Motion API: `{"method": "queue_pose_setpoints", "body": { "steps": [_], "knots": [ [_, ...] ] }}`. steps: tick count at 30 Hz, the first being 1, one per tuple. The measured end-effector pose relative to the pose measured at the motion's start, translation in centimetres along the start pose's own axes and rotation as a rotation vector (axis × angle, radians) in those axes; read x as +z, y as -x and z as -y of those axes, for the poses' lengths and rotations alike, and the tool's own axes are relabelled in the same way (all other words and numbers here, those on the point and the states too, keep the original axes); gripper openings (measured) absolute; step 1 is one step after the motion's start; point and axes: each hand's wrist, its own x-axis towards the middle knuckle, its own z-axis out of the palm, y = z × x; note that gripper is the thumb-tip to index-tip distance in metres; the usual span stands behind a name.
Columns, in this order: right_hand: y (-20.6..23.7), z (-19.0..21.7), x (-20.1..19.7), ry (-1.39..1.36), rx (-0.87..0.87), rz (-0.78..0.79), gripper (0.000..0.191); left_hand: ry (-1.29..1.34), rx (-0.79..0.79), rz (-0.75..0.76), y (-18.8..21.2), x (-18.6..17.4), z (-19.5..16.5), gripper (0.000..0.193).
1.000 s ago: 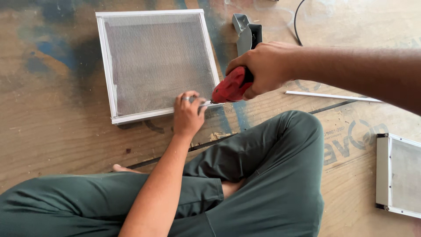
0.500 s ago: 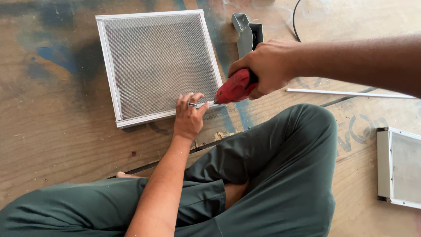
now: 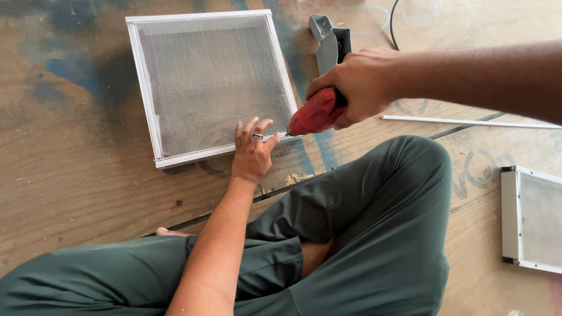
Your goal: The person aligns a mesh screen within a white frame and uses a red power drill to drive screws along the frame edges, securing the screen in place.
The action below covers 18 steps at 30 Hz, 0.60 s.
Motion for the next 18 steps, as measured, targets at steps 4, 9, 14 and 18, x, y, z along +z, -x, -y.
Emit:
{"method": "queue_pose_setpoints", "body": {
  "steps": [4, 9, 14, 18],
  "knots": [
    [0.2, 0.0, 0.0, 0.018, -0.006, 0.012, 0.073, 0.005, -0.001, -0.011, 0.0, 0.2, 0.0, 0.017],
    [0.4, 0.1, 0.0, 0.017, 0.005, 0.007, 0.072, 0.003, -0.001, -0.005, -0.1, 0.2, -0.1, 0.017],
    [1.0, 0.6, 0.0, 0.027, -0.029, -0.021, 0.072, 0.013, -0.01, 0.011, -0.1, 0.2, 0.0, 0.014],
    [0.7, 1.0, -0.2, 0.106, -0.039, 0.025, 0.073, 0.005, -0.009, 0.017, 0.0, 0.3, 0.0, 0.016]
  ]
}}
